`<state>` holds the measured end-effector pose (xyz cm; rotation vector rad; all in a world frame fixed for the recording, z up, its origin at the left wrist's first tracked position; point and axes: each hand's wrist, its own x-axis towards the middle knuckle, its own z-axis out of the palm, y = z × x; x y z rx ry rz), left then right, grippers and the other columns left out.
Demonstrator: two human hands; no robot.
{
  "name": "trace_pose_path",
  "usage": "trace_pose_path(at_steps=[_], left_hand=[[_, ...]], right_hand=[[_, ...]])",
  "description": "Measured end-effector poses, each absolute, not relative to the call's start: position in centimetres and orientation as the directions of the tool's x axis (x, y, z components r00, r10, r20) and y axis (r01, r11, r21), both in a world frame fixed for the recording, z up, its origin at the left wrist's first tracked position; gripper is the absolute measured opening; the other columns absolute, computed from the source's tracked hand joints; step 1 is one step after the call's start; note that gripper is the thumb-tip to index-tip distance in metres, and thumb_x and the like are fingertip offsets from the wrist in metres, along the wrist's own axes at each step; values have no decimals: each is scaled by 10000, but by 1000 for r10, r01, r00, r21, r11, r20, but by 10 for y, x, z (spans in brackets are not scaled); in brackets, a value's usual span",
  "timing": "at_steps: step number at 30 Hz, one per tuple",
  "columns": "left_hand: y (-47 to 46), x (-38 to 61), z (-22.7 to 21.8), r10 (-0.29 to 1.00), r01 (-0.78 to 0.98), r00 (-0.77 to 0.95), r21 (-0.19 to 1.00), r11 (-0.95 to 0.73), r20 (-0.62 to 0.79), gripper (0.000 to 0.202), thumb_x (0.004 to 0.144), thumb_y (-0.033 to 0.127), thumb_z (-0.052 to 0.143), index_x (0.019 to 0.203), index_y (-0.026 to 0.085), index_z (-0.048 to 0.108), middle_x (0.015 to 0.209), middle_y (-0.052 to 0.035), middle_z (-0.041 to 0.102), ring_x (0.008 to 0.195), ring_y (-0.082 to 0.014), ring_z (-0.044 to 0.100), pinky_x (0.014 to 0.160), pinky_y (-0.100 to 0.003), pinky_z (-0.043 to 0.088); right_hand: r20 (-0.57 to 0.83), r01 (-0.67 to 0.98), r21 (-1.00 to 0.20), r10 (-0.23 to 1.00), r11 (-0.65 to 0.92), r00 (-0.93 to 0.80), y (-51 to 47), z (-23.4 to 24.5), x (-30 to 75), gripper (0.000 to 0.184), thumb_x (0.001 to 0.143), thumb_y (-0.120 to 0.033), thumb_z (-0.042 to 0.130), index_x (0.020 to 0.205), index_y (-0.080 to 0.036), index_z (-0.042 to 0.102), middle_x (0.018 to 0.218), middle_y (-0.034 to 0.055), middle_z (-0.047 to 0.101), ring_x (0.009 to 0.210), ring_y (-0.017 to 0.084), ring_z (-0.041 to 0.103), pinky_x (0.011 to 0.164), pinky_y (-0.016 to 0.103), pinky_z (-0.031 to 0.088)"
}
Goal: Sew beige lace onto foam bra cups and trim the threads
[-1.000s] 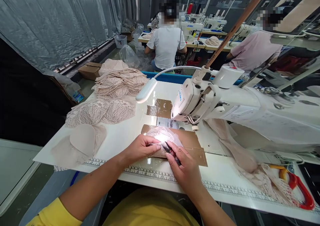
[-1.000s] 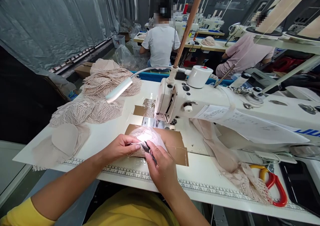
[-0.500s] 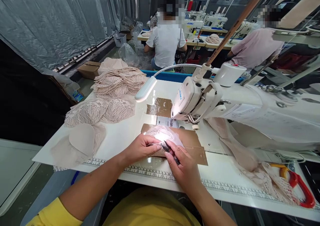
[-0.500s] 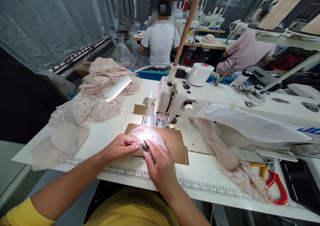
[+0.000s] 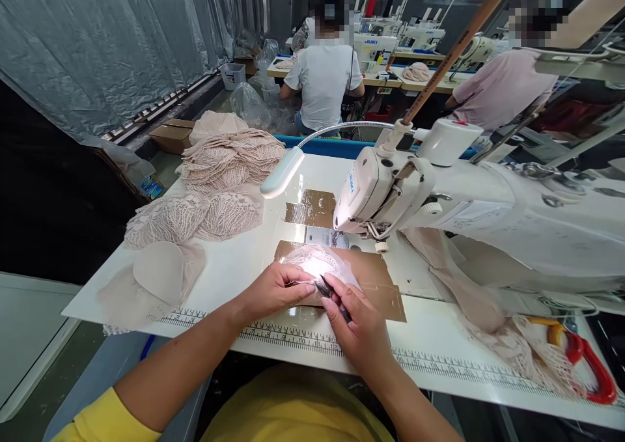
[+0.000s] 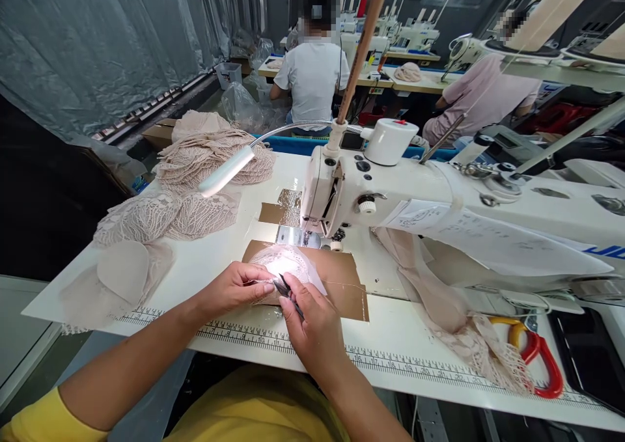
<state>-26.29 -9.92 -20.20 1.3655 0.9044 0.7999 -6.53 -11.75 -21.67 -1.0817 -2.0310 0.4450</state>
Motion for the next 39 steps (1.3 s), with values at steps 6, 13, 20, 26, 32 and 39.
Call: trace_pose_path(at_steps=[6,13,20,26,32,39], left_hand=[[-100,-263,-201,891,28,448,997,72,-77,293,873,349,582,985,123,732,854,-65,675,785,-171,571,691,-251,417],[-99,-262,-199,882,109,471,993,-44,-12,273,880,320,557,763,113,692,658,-1,503,645,-109,433,589,-220,335],[-100,-261,-199,871,136,490,990,-39,-33,365,884,308,538,571,123,521,592,31,367,581,-86,333,551,-225,277],[-102,-261,-199,891,19,427,986,163,-156,222,836,266,592,972,116,682,807,-35,623,718,-133,531,654,-231,401],[-103,-263,-207,904,-15,367,971,240,-218,301,768,243,674,1039,115,637,886,-65,652,792,-161,593,736,-272,456],[-105,-264,-208,907,-76,361,962,261,-217,388,787,294,681,1106,114,553,717,3,585,697,-126,573,684,-252,452]], right_hand=[[459,553,-614,825,563,-330,-117,-217,-66,310,897,-214,546,1199,-153,583,833,48,649,718,150,618,673,261,527],[475,568,-581,809,583,-345,-117,-215,-69,313,907,-218,530,1207,-143,575,865,63,674,748,163,636,686,280,537],[485,555,-570,794,605,-368,-114,-218,-68,292,923,-178,499,1200,-160,590,1037,80,707,939,181,665,803,292,538],[480,565,-612,828,553,-291,-114,-215,-62,270,923,-193,508,1168,-196,620,1061,58,710,946,171,670,802,270,543],[474,531,-592,795,606,-380,-116,-218,-63,320,909,-213,531,1221,-159,577,877,64,692,731,165,649,654,280,542],[496,563,-497,749,660,-440,-117,-223,-66,361,913,-191,519,1274,-177,522,894,63,683,760,180,645,642,294,534]])
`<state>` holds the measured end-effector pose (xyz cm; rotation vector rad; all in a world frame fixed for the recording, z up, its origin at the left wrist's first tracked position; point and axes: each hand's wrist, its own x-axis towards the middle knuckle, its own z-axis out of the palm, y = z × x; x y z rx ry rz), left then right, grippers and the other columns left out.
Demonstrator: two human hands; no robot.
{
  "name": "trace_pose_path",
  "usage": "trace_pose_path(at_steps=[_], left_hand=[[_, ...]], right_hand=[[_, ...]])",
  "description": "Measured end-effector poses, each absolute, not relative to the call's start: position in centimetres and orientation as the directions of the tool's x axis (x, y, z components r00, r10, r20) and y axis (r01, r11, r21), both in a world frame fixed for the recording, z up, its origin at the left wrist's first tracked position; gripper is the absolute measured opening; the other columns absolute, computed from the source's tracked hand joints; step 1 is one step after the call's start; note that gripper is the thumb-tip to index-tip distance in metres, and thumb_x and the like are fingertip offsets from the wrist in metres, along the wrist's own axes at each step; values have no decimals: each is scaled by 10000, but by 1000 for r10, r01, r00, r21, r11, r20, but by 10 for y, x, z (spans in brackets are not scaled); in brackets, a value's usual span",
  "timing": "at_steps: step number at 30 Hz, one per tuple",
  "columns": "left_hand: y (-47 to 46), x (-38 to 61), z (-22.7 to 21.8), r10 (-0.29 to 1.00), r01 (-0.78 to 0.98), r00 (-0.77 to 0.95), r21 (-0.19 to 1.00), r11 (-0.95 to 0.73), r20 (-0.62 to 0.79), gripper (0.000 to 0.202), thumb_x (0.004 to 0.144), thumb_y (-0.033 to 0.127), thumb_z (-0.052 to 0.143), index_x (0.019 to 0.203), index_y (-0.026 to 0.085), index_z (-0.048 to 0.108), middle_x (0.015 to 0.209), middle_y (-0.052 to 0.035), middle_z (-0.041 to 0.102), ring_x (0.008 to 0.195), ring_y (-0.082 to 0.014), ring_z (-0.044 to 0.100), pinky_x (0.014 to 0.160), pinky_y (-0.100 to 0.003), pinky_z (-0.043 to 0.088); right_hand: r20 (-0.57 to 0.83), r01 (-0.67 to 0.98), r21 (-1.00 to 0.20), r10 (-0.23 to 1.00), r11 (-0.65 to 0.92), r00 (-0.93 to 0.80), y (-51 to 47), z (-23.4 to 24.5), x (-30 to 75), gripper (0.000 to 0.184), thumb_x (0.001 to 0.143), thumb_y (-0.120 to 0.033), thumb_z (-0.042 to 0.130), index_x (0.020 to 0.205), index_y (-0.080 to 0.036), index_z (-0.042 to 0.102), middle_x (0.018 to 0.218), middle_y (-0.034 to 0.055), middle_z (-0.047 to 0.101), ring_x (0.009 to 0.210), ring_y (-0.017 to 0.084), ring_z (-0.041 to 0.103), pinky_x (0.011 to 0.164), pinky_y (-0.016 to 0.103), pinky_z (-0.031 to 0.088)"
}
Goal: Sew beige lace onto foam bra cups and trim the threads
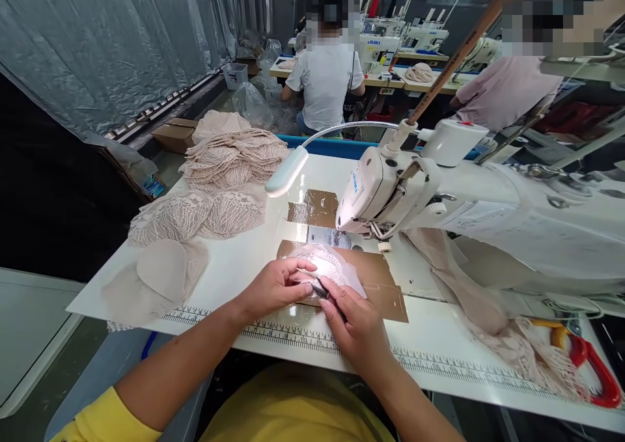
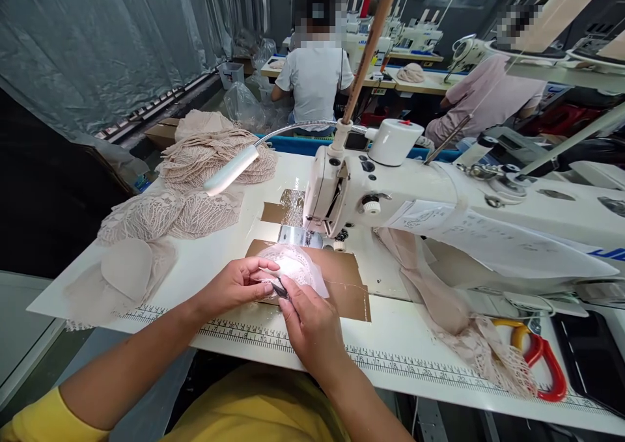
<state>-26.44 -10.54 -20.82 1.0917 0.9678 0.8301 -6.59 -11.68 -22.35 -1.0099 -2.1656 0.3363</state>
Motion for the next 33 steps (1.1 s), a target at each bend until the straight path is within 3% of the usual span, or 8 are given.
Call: trace_pose_path(at_steps=[4,11,18,25,29,33], left_hand=[[-107,-264,-208,933,26,322,986,163,-163,437,821,303,640,1201,112,539,730,-4,609,709,-137,585,697,-269,469],[-111,-261,-208,951,123,304,992,10,-48,448,845,280,599,1248,93,542,932,-95,684,863,-197,642,801,-319,510],[-110,-262,-206,958,161,288,987,-30,-17,444,839,253,597,1251,96,551,870,-73,682,802,-179,640,756,-290,519],[-111,-260,-207,943,101,331,995,12,-45,460,845,250,588,1271,93,520,893,-79,683,849,-183,640,808,-310,509],[-111,-260,-210,935,96,351,995,21,-53,406,847,258,589,1222,116,524,778,-30,648,741,-148,608,722,-270,491],[-110,-260,-210,913,124,393,990,65,-109,199,852,273,582,996,135,583,633,28,549,576,-94,491,570,-205,405]], right_hand=[[491,583,-491,758,647,-429,-118,-224,-66,367,915,-199,514,1282,-186,518,904,63,682,758,179,646,668,299,542],[493,585,-495,762,642,-420,-118,-223,-66,366,917,-203,505,1282,-202,526,906,59,689,750,175,649,660,293,542],[494,571,-502,757,650,-427,-119,-220,-67,361,914,-203,510,1274,-205,531,889,54,689,756,171,652,651,281,541],[507,575,-491,752,654,-421,-119,-222,-69,364,922,-210,504,1285,-208,519,943,68,698,785,179,667,670,289,548],[514,577,-491,752,652,-413,-119,-221,-70,375,919,-205,508,1294,-214,513,927,62,697,754,178,666,641,287,544],[524,587,-490,756,644,-393,-120,-220,-70,382,924,-219,499,1306,-226,512,927,63,701,758,184,671,660,295,550]])
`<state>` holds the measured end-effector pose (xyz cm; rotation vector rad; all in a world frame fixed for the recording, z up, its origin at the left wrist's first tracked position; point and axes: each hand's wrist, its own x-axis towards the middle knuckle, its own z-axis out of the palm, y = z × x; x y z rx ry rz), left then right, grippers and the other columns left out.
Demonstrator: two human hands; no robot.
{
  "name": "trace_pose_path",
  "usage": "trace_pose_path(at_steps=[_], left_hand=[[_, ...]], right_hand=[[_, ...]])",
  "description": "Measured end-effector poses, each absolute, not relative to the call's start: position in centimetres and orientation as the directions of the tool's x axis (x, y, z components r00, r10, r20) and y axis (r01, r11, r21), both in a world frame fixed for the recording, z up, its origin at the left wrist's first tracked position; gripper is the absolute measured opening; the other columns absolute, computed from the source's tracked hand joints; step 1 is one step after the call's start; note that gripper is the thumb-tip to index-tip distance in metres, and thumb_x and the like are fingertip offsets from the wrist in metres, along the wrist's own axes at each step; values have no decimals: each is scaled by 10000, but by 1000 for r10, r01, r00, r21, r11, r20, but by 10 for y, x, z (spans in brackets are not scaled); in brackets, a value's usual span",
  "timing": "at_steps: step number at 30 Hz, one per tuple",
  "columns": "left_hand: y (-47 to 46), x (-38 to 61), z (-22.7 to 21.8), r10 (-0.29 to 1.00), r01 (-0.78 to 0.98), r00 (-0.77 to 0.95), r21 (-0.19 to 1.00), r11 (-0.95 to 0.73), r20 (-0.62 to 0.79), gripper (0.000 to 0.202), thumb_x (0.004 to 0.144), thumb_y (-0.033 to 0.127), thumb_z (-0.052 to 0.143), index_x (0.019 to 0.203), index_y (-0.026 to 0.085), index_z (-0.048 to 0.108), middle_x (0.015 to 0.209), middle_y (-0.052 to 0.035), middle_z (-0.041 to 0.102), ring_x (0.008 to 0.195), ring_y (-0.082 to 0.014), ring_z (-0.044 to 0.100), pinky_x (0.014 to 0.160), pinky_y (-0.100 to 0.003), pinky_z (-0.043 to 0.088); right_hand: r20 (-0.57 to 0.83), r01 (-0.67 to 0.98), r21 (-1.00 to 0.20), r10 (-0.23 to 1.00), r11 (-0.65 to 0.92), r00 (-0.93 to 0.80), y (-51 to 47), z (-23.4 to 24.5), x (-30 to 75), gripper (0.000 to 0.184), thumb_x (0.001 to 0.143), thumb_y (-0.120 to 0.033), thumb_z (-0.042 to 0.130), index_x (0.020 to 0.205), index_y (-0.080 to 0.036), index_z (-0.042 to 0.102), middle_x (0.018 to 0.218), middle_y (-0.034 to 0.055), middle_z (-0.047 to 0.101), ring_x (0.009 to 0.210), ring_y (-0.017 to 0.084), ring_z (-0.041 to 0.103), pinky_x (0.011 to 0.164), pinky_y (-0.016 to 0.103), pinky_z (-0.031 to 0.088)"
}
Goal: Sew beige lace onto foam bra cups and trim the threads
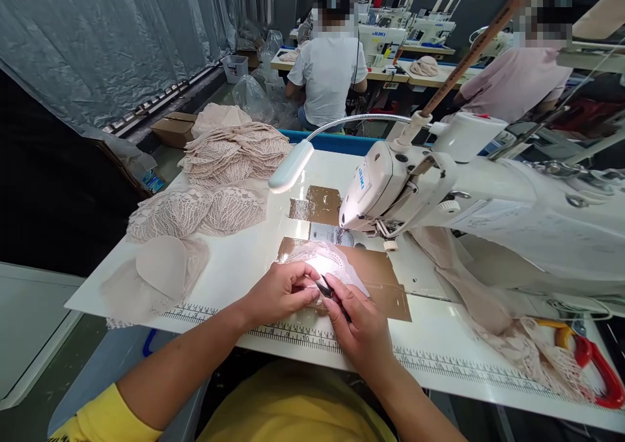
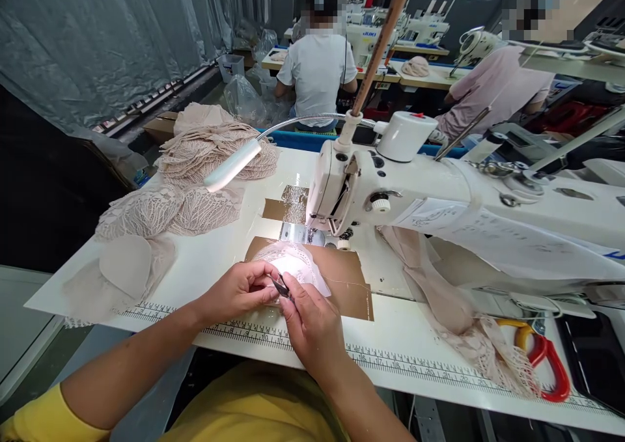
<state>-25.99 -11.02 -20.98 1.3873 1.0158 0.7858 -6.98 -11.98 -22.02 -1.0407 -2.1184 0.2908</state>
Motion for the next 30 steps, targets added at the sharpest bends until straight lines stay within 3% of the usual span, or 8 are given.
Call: trace_pose_path(at_steps=[5,10,14,19,24,27,30], left_hand=[[-109,-259,-207,905,91,404,991,103,-131,178,842,275,596,955,140,576,652,25,561,586,-91,484,576,-201,396],[-110,-257,-210,923,155,380,988,0,-60,446,832,238,591,1251,113,503,674,25,591,642,-112,542,660,-231,451],[-111,-254,-210,908,183,417,982,-42,-39,561,824,243,595,1345,94,451,822,-45,689,776,-156,625,777,-280,486],[-112,-252,-209,906,152,419,988,5,-69,478,831,261,595,1265,86,497,723,-20,656,688,-134,597,688,-250,477],[-110,-254,-208,929,258,370,963,-80,-21,266,818,230,590,1057,115,608,628,24,568,586,-102,495,580,-209,410],[-109,-256,-207,941,329,336,932,-152,35,167,816,211,582,943,130,653,654,13,571,591,-100,475,567,-207,382],[-108,-258,-206,941,344,337,926,-157,34,170,821,187,551,924,131,673,723,-10,617,639,-114,510,604,-219,397]], right_hand=[[479,566,-578,806,588,-349,-119,-220,-67,333,924,-245,489,1249,-208,555,990,77,707,811,188,682,696,287,559],[379,536,-697,879,476,-289,-117,-218,-69,318,862,-400,595,1090,-178,612,768,20,711,577,150,637,545,246,518],[392,524,-664,845,533,-364,-116,-215,-72,165,903,-310,516,880,-199,636,700,7,688,571,137,615,537,234,468],[367,519,-717,886,464,-284,-115,-209,-70,182,895,-307,486,772,-208,576,615,-16,607,525,125,539,501,230,423],[357,438,-778,891,449,-279,-117,-200,-65,208,900,-292,472,712,-211,509,556,-45,483,477,104,424,469,225,362],[295,268,-877,886,400,-358,-119,-198,-56,252,911,-348,459,699,-216,492,540,-51,431,464,103,386,452,229,331],[155,34,-975,779,221,-607,-119,-200,-45,355,890,-482,490,652,-218,488,537,-44,449,453,100,393,435,231,322]])
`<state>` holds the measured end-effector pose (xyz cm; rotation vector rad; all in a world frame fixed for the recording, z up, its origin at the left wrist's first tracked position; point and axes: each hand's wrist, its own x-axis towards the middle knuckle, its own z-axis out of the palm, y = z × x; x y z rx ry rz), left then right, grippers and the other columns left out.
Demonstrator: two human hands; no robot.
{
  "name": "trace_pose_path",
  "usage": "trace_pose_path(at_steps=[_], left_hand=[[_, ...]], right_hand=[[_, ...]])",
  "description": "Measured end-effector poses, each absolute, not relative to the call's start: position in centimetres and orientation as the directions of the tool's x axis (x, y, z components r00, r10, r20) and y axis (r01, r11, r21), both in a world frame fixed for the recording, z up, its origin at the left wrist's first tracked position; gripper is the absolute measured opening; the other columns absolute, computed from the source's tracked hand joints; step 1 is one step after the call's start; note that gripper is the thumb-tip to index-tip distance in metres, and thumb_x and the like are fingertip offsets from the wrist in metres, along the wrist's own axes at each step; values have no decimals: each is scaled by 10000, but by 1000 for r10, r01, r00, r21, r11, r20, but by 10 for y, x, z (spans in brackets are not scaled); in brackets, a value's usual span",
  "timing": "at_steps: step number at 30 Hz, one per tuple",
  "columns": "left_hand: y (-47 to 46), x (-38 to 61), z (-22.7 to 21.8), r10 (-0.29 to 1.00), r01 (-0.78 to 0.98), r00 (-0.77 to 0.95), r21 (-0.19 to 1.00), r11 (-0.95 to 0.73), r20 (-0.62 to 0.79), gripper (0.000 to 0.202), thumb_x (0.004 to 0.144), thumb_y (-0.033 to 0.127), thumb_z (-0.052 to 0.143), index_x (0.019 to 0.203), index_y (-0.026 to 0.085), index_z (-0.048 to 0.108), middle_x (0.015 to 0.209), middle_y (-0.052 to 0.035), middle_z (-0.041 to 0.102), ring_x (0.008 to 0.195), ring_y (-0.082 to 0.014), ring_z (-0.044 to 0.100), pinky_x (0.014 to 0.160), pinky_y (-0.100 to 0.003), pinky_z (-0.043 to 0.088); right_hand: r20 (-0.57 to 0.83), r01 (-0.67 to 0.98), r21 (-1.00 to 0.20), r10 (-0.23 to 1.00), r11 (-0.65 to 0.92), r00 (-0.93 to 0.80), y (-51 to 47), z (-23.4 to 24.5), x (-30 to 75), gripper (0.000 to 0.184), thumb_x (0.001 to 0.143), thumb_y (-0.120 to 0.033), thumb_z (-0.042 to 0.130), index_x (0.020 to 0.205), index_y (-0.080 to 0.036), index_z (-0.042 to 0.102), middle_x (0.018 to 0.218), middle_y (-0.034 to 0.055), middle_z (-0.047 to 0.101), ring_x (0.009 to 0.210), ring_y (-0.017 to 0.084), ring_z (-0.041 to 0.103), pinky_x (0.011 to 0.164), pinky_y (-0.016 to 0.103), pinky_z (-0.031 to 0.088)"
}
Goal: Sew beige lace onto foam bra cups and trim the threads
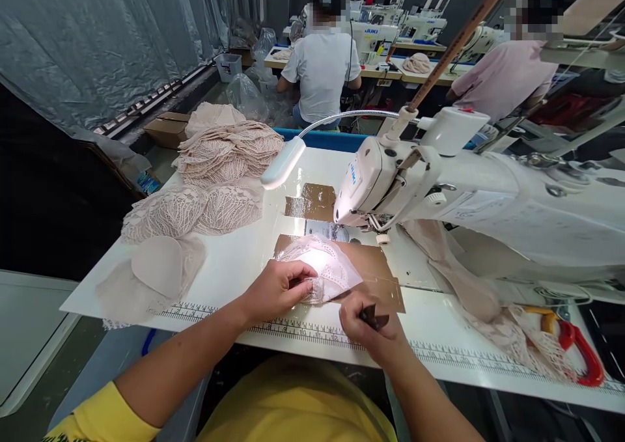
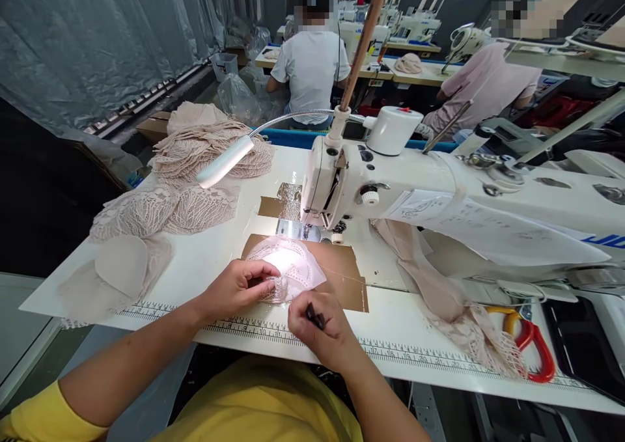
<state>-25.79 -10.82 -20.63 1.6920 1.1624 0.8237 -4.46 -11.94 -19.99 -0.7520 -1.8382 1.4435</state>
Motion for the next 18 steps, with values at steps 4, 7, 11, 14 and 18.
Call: trace_pose_path(at_steps=[4,7,11,14,18], left_hand=[[-108,-260,-207,943,308,332,946,-99,-10,255,789,124,506,975,126,682,886,-49,672,780,-156,583,692,-240,439],[-108,-260,-208,935,245,355,967,-72,-20,319,754,80,473,998,125,674,929,-52,670,806,-156,584,697,-237,439],[-109,-259,-206,909,164,413,986,-12,-58,358,729,73,479,1051,129,625,815,-16,646,671,-111,538,597,-204,398],[-110,-259,-204,895,118,432,991,68,-113,283,743,101,497,1013,134,573,706,17,596,575,-85,472,535,-187,350],[-112,-259,-202,891,116,441,991,67,-112,298,725,161,612,1012,149,530,817,-9,596,641,-93,474,564,-194,357]], right_hand=[[164,-64,-982,624,180,-764,-116,-201,-40,447,864,-550,519,575,-209,517,513,-30,500,446,101,437,443,234,338],[271,126,-924,850,361,-452,-110,-199,-46,304,874,-406,557,649,-203,585,619,2,586,549,131,521,522,257,413],[335,432,-793,900,430,-281,-105,-197,-56,260,824,-340,618,1046,-209,644,1114,89,645,616,135,564,531,269,455],[290,524,-726,889,446,-355,-105,-200,-61,290,834,-302,603,1104,-200,632,1006,81,681,717,176,598,607,280,474],[237,513,-749,892,420,-384,-108,-204,-66,204,897,-284,512,766,-190,638,688,21,632,646,158,565,603,261,432]])
